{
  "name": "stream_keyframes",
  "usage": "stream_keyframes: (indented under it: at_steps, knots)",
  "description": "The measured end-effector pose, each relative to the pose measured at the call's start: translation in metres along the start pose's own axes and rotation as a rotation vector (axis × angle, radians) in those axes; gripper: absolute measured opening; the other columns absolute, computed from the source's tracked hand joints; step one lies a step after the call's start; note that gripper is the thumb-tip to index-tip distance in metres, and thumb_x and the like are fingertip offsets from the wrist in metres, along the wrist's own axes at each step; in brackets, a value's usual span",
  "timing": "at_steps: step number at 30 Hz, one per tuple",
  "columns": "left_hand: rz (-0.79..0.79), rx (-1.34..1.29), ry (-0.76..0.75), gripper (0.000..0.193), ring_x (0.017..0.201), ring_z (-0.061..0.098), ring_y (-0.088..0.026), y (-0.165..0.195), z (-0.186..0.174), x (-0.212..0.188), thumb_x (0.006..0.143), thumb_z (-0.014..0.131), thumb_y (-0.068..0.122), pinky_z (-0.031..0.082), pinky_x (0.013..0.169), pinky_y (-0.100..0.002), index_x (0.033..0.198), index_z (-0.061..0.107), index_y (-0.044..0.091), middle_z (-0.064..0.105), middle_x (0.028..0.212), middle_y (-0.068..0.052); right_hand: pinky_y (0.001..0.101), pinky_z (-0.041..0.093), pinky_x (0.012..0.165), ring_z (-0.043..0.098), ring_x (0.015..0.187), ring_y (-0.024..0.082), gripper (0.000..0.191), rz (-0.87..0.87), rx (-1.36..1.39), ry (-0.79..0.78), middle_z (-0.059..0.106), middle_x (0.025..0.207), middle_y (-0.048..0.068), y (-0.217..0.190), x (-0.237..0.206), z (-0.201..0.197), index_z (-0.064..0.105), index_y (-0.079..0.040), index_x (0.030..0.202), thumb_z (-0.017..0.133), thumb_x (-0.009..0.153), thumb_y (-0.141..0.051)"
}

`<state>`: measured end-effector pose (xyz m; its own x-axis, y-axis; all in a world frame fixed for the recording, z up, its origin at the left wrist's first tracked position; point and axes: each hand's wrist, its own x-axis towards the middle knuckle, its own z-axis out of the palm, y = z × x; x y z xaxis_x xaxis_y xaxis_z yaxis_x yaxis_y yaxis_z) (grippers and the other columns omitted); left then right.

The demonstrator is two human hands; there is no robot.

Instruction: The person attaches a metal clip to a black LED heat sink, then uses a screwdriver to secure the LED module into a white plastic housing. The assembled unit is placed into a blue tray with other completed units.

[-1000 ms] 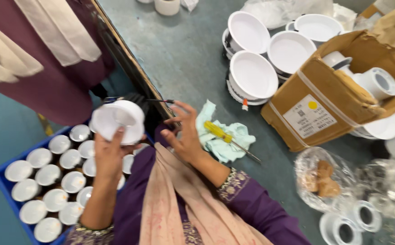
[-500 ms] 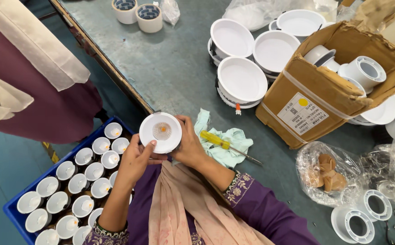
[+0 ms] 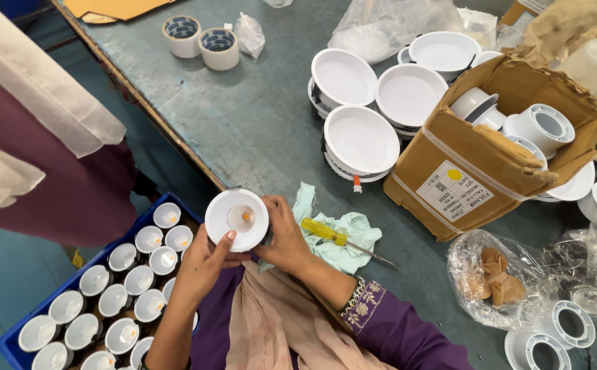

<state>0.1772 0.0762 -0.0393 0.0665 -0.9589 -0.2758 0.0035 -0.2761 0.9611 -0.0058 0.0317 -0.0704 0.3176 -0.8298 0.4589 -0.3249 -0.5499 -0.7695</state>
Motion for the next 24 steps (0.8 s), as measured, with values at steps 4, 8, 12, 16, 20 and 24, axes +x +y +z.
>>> stream_keyframes:
  at_steps: [4,8,12,16,20,24]
  knots:
    - [-0.014,0.096,-0.028,0.049,0.078,0.081,-0.024,0.016,0.004,0.006,0.095,0.062,0.030,0.065,0.068,-0.033,0.131,0.055,-0.002,0.076,0.100,-0.017,0.0435,0.051,0.102,0.054,0.123,0.039,0.081,-0.006,-0.031,0.075,0.046,0.130,0.020,0.001,0.005,0.002,0.049,-0.001,0.138,0.086,0.065,-0.005]
    - [0.121,0.188,-0.091,0.053,0.078,0.080,-0.020,0.026,0.016,0.017,0.091,0.067,0.028,0.063,0.067,-0.030,0.136,0.054,0.002,0.077,0.100,-0.015,0.0450,0.048,0.104,0.047,0.124,0.040,0.087,-0.030,-0.053,0.203,0.042,0.131,0.021,0.000,0.009,0.003,0.050,0.001,0.136,0.094,0.062,-0.010]
    - [0.216,0.192,-0.139,0.058,0.077,0.077,-0.018,0.033,0.030,0.032,0.092,0.069,0.029,0.061,0.069,-0.030,0.141,0.051,0.004,0.077,0.101,-0.014,0.0443,0.048,0.103,0.048,0.123,0.037,0.089,0.063,-0.034,0.316,0.039,0.129,0.020,0.008,0.016,-0.001,0.047,0.001,0.137,0.092,0.062,-0.013]
    - [0.166,0.143,-0.154,0.067,0.074,0.074,-0.018,0.039,0.042,0.046,0.092,0.068,0.033,0.060,0.068,-0.032,0.149,0.044,0.008,0.077,0.095,-0.014,0.0453,0.045,0.107,0.049,0.125,0.037,0.083,0.136,-0.036,0.391,0.039,0.131,0.019,0.019,0.020,-0.004,0.042,0.000,0.141,0.089,0.075,-0.016]
    - [0.202,0.410,-0.119,0.080,0.076,0.076,-0.020,0.041,0.035,0.065,0.083,0.074,0.046,0.059,0.073,-0.034,0.150,0.048,0.012,0.077,0.098,-0.012,0.0461,0.044,0.106,0.049,0.125,0.038,0.084,0.197,-0.053,0.412,0.039,0.131,0.019,0.027,0.024,-0.007,0.039,0.001,0.141,0.088,0.076,-0.018]
    - [0.680,0.587,-0.010,0.099,0.105,0.065,-0.036,0.032,0.031,0.096,0.068,0.093,0.046,0.055,0.090,-0.042,0.147,0.050,0.005,0.063,0.118,-0.024,0.0431,0.050,0.096,0.051,0.118,0.036,0.092,0.298,0.027,0.363,0.038,0.131,0.019,0.032,0.028,-0.008,0.033,0.000,0.147,0.085,0.074,-0.019]
